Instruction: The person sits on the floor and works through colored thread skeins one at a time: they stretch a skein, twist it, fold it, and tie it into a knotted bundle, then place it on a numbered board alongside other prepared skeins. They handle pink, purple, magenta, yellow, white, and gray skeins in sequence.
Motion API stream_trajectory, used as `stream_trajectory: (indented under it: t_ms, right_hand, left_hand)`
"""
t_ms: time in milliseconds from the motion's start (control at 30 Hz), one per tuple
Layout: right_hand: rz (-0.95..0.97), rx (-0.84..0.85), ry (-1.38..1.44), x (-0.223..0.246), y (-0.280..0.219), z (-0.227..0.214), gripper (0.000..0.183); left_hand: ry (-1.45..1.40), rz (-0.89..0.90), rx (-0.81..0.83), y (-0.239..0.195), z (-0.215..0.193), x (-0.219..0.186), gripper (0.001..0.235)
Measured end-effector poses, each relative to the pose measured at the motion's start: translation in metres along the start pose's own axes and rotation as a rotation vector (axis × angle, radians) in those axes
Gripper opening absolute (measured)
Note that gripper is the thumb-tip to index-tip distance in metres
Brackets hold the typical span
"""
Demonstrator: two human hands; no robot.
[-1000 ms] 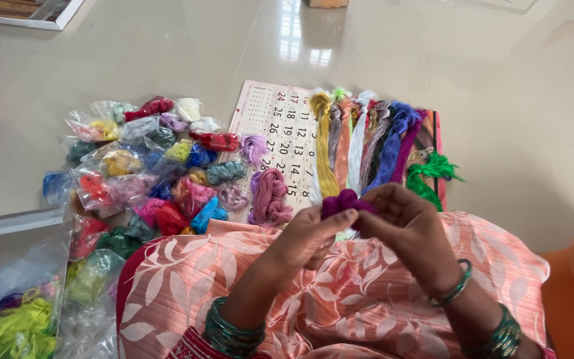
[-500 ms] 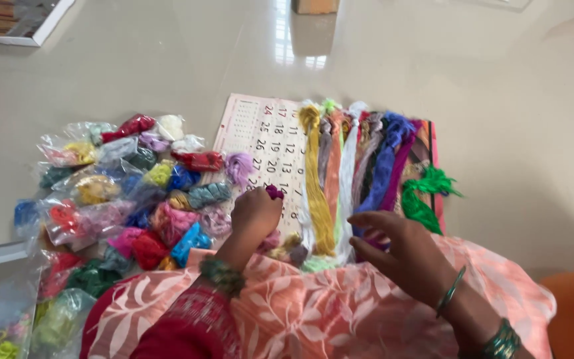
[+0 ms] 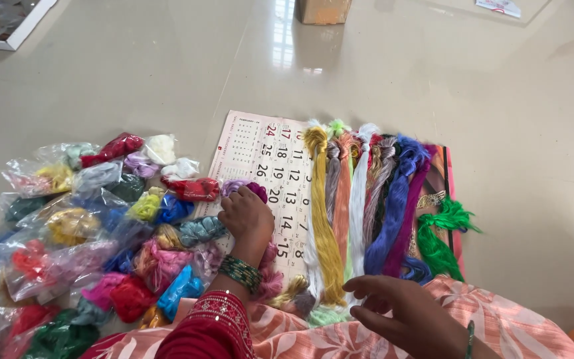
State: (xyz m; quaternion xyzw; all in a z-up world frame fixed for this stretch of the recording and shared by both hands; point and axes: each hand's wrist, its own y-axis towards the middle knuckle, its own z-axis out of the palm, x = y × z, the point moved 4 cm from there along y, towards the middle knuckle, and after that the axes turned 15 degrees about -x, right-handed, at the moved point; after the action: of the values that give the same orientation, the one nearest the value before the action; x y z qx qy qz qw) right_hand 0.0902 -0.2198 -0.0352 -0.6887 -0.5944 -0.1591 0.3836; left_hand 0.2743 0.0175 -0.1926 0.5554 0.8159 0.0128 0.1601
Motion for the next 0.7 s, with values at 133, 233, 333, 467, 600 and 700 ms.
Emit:
stream_trajectory:
  t_ms: [133,233,333,467,600,700]
  right_hand:
    - [0.057,0.053,-0.015,-0.003,0.031,-0.004,0.043]
    - [-0.149,0.044,-0.096,-0.019,0.089,-0.003,0.04]
    - [-0.413,-0.072,-0.236,-0.033,0.158,0.005,0.037]
    - [-0.422,-0.285,-0.463,-0.017,0.222,0.029,0.054]
    - [-0.302,-0.436,-0.541,0.008,0.256,0.039,0.066]
    - [-0.255,-0.531,-0.597,-0.002,0.288,0.048,0.064]
  left_hand:
    - [-0.004,-0.026,0.032,0.005,-0.059,-0.006,0.053]
    - [-0.105,-0.028,0.021,0.007,-0.108,-0.008,0.063]
    - [-0.274,0.016,-0.002,-0.006,-0.143,-0.003,0.063]
    - [-0.527,0.148,0.025,-0.055,-0.169,0.009,0.052]
    - [-0.575,0.058,0.368,-0.096,-0.16,0.015,0.044]
    - [-0.694,0.049,0.371,-0.095,-0.152,0.012,0.039]
